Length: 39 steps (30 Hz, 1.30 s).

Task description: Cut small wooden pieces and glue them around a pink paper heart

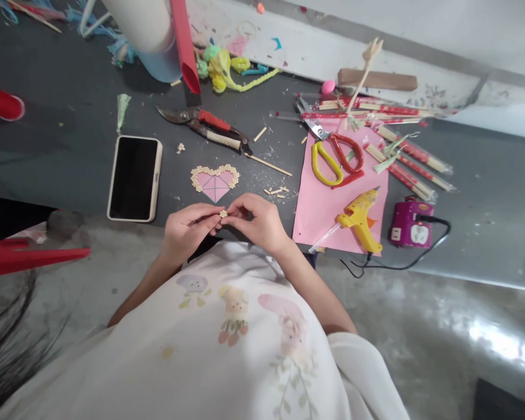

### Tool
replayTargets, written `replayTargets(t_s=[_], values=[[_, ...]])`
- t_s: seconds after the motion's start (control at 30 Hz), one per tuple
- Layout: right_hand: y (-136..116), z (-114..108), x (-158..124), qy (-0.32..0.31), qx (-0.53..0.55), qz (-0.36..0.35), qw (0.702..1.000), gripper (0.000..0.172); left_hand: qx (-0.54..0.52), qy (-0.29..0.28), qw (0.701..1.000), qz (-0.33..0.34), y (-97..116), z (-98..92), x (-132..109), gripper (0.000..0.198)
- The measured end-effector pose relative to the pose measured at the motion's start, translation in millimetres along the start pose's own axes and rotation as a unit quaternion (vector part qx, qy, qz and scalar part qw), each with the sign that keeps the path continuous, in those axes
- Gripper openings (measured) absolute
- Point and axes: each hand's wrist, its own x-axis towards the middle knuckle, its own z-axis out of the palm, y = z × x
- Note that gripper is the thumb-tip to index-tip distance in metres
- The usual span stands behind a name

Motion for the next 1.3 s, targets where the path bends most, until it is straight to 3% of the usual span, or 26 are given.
replayTargets(t_s=[0.2,0.37,0.67,1.0,1.17,1.3], values=[[-1,-4,4,-0.005,0.032,-0.010,0.999,0.023,-0.030,-0.009,0.999,-0.014,8,0.8,6,0.016],[-2,-7,6,-0.018,0.021,-0.015,1.000,0.011,-0.006,0.027,0.999,0.029,-1,2.7,4,0.017],[1,-3,7,-0.015,0.000,-0.038,0.999,0.005,0.175,0.077,0.960,0.205,-4,-1.2,4,0.009],[6,-5,5,-0.055,-0.041,-0.058,0.996,0.006,0.234,0.054,0.950,0.199,-10,-2.1,1,0.012],[8,-17,13,-0.084,-0.142,-0.050,0.985,0.017,0.313,0.054,0.928,0.194,-11,-2.5,5,0.014],[11,-24,24,-0.081,-0.281,-0.046,0.955,0.029,0.386,0.053,0.896,0.213,-12,-0.3,18,0.018]])
